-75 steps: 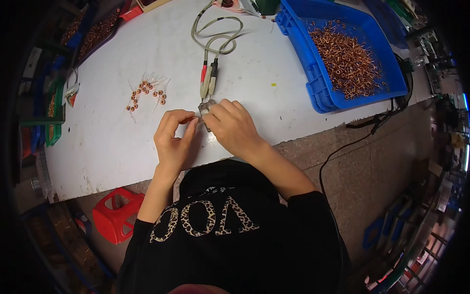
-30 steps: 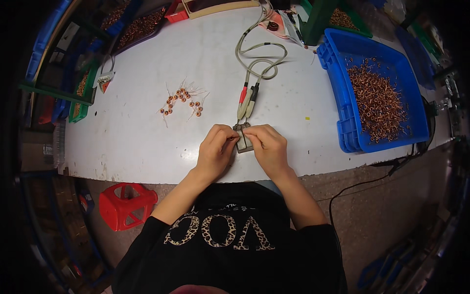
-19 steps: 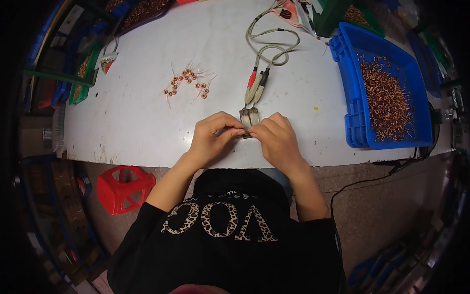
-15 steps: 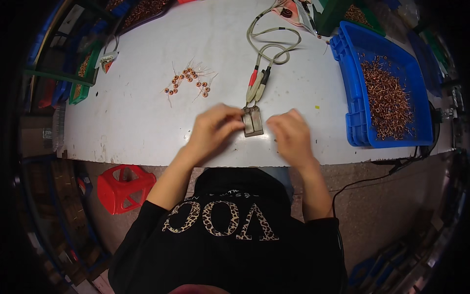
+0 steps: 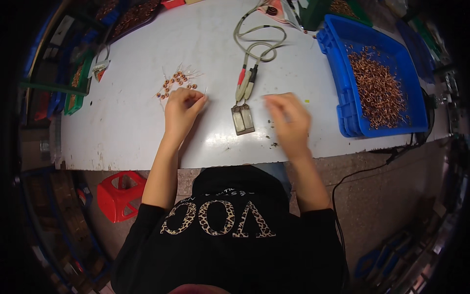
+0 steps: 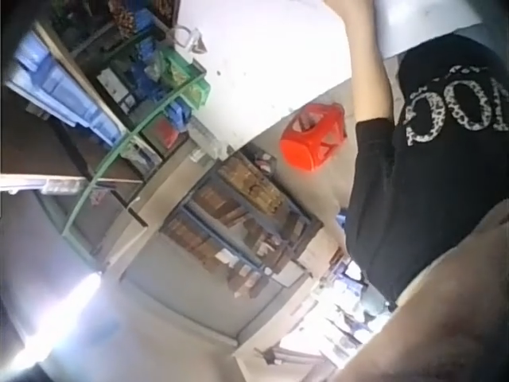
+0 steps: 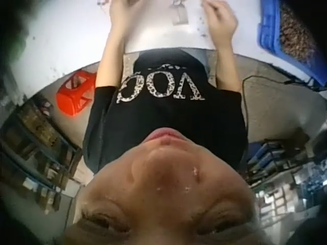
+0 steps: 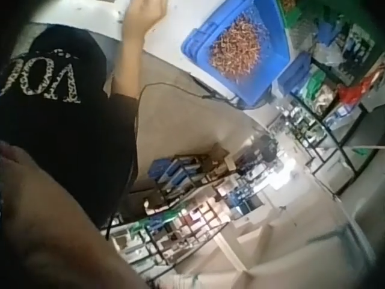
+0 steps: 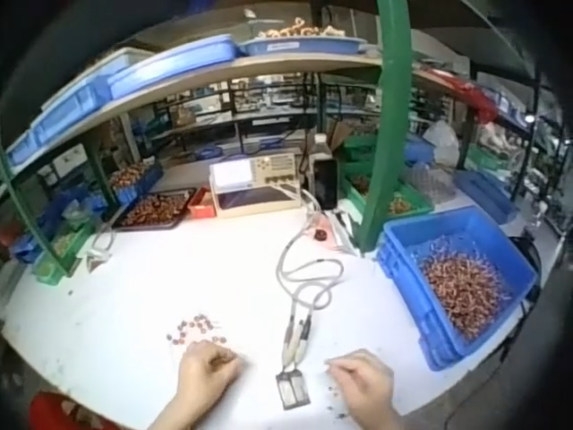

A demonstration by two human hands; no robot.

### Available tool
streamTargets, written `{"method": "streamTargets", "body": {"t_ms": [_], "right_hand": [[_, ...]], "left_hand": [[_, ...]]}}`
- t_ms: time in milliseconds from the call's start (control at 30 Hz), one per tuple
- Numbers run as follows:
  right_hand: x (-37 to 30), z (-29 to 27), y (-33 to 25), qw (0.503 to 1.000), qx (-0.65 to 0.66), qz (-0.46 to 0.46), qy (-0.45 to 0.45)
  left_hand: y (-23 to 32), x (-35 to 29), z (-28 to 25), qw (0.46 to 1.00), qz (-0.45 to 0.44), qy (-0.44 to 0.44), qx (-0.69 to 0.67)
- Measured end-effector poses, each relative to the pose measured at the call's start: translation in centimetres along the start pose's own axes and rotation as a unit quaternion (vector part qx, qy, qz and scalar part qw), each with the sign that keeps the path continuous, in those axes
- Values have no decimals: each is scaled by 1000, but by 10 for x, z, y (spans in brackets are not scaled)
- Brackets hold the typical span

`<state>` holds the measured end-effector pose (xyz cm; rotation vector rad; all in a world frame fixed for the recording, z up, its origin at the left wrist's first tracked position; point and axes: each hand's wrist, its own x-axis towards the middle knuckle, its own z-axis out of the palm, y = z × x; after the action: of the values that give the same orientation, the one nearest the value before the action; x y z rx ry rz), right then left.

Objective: Assembling small metal components by picking them from a container and placing them into a testing fixture at a workbench.

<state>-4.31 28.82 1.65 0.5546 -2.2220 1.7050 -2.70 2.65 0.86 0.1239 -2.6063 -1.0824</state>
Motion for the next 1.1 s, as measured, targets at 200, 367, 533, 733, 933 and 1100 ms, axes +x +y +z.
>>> {"method": "streamTargets", "body": {"t_ms": [200,367,533,733,933,1100], "right_hand": [[3,47,16,949,-208,-237,-5],[1,36,7,949,-184,-257,-7],[-7,37,10,957,-161,-240,-27],[-13,39,7,957,-173,-231,-36],[-18,37,17,976,-96,-193,-33],[-19,19,16,980,-1,-141,-138]], "left_hand": [[37,-25,3,883,-230,-168,-373],[50,-42,15,847,-217,-148,-461],[64,-46,27,926,-24,-40,-374],[54,-47,33,966,81,-6,-246],[48,-41,21,965,104,-78,-228],[45,-37,12,954,138,-140,-225]]}}
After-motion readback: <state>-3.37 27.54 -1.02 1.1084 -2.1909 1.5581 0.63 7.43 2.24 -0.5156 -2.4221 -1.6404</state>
